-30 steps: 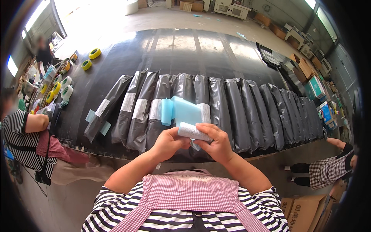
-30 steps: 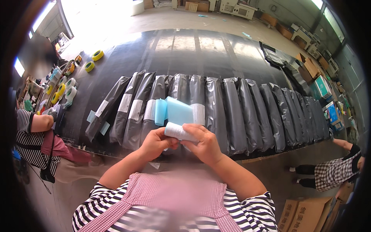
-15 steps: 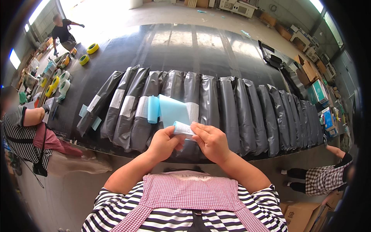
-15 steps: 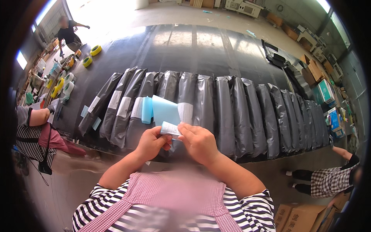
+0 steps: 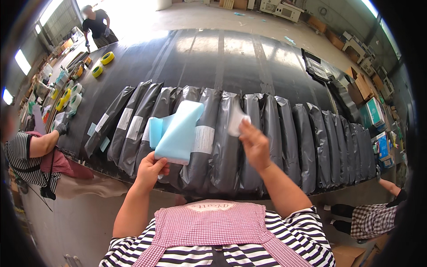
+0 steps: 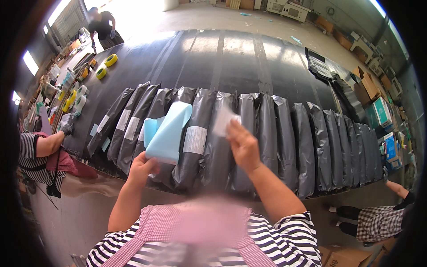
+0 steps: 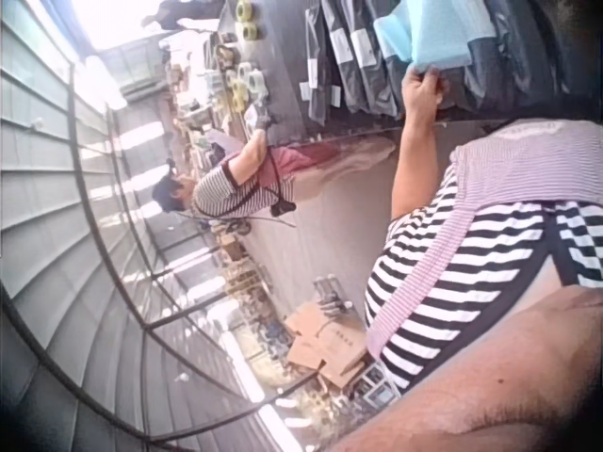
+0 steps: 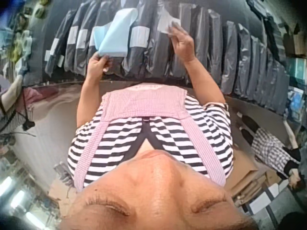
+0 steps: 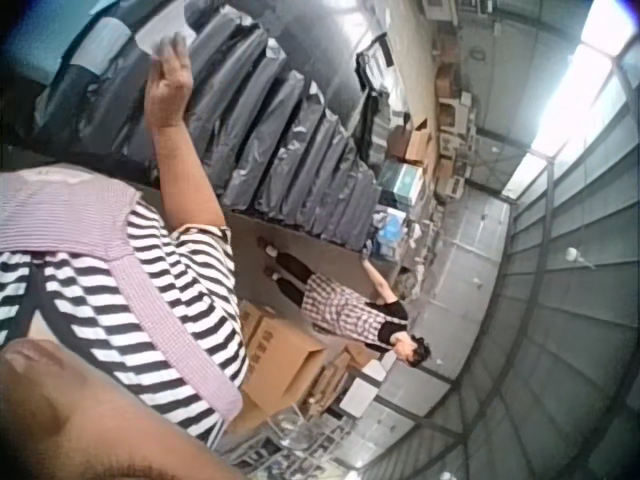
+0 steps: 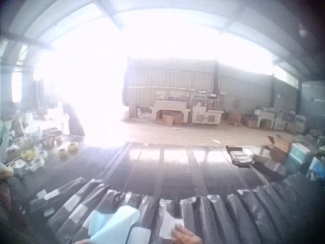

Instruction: The person applies adhesive labels from a roll onto long black packages on a table and then wraps a blue protective material around one of the packages.

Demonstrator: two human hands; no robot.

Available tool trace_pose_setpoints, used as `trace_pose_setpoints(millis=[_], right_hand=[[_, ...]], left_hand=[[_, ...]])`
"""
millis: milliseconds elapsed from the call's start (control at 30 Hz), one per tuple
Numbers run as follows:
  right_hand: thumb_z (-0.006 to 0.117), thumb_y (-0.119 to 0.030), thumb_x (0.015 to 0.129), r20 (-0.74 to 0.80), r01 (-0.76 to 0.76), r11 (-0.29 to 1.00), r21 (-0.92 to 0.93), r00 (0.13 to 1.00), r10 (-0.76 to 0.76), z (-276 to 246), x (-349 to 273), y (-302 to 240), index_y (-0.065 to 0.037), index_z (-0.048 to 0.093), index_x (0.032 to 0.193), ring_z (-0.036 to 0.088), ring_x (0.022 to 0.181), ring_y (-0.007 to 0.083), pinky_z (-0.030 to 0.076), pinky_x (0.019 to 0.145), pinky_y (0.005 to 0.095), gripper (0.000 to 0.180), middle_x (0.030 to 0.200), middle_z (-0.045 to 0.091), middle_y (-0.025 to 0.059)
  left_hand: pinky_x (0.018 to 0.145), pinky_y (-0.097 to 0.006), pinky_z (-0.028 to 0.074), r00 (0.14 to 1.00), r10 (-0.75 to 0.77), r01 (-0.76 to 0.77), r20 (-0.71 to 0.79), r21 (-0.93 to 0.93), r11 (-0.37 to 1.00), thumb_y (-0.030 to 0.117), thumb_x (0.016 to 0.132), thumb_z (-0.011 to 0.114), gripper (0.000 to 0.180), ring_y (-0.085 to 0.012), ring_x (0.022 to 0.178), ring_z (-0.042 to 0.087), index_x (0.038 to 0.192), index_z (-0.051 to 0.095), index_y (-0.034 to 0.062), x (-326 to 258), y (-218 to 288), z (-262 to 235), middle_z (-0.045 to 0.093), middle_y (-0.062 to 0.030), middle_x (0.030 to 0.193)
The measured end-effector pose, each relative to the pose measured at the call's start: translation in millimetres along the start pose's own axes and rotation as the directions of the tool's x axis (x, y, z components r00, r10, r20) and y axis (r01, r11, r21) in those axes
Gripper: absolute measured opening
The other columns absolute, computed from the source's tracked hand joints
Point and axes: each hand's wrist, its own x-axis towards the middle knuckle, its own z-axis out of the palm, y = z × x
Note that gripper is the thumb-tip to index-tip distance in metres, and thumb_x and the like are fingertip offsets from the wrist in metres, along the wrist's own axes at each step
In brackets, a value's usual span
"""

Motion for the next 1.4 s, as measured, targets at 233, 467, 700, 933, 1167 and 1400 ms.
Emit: trace_pose_setpoints(millis=[233,467,700,933,1167,1400], right_hand=[[0.072,-0.007,0.089,0.172,0.073,0.977,-0.201,0.984,-0.039,21.5,-31.9,11.3,-0.003,0.071,0.12,0.054,0.132,0.0377,0.047,0.109,0.0425,0.032,0.137,0.06,0.0211],[0.07,-0.023,0.09,0.59,-0.018,0.895,-0.446,0.746,0.309,1.0,-18.8,-27.9,-0.005,0.07,0.115,0.059,0.124,0.0358,0.047,0.106,0.0438,0.031,0.131,0.063,0.0208],[0.067,-0.023,0.09,0.344,-0.028,0.816,-0.578,0.898,0.275,62.7,0.9,9.2,-0.006,0.058,0.135,0.033,0.145,0.0397,0.039,0.113,0.0529,0.049,0.152,0.043,0.0177],[0.066,-0.025,0.089,0.694,0.065,0.845,-0.532,0.604,0.391,45.5,-28.5,-49.2,-0.007,0.056,0.137,0.02,0.148,0.0513,0.043,0.11,0.0532,0.052,0.157,0.036,0.0141],[0.062,-0.018,0.091,0.555,0.589,0.808,0.017,0.667,-0.497,-25.2,-4.2,-98.5,-0.014,0.069,0.118,0.056,0.127,0.0219,0.051,0.099,0.0429,0.028,0.125,0.066,0.0007],[0.07,-0.007,0.084,0.31,0.49,0.839,-0.237,0.856,-0.413,-19.0,3.9,-49.2,-0.012,0.067,0.125,0.061,0.12,0.0267,0.048,0.105,0.0389,0.041,0.129,0.063,0.0069]], left_hand=[[0.064,-0.029,0.057,1.0,0.012,-0.013,-0.023,-0.053,0.999,0.014,0.099,0.066,0.012,-0.0138,0.069,0.065,0.105,0.064,0.0038,-2.7,3.5,10.3,0.067,-0.005,0.082],[0.065,-0.03,0.057,0.999,-0.006,0.004,-0.034,-0.071,0.997,0.014,0.099,0.066,0.014,-0.0143,0.071,0.065,0.108,0.065,0.0037,1.5,5.7,13.4,0.067,-0.0056,0.085],[0.067,-0.03,0.057,0.998,0.054,-0.052,0.019,-0.095,0.994,0.015,0.099,0.066,0.014,-0.0138,0.072,0.065,0.108,0.065,0.0042,14.0,11.8,20.8,0.067,-0.0048,0.087],[0.078,-0.031,0.057,0.998,0.061,-0.064,-0.02,-0.255,0.965,0.019,0.099,0.067,0.017,-0.0114,0.087,0.066,0.112,0.066,0.0071,18.2,16.5,47.1,0.07,-0.0016,0.098],[0.087,-0.033,0.053,0.999,0.05,-0.038,0.015,-0.431,0.901,0.025,0.098,0.069,0.023,-0.0132,0.098,0.066,0.111,0.069,0.0071,30.7,22.8,109.3,0.071,-0.0016,0.107],[0.081,-0.033,0.055,0.947,-0.178,0.292,0.268,-0.487,0.823,0.027,0.099,0.067,0.034,-0.0158,0.095,0.066,0.121,0.062,0.0014,9.7,36.8,145.1,0.069,-0.0062,0.101]])
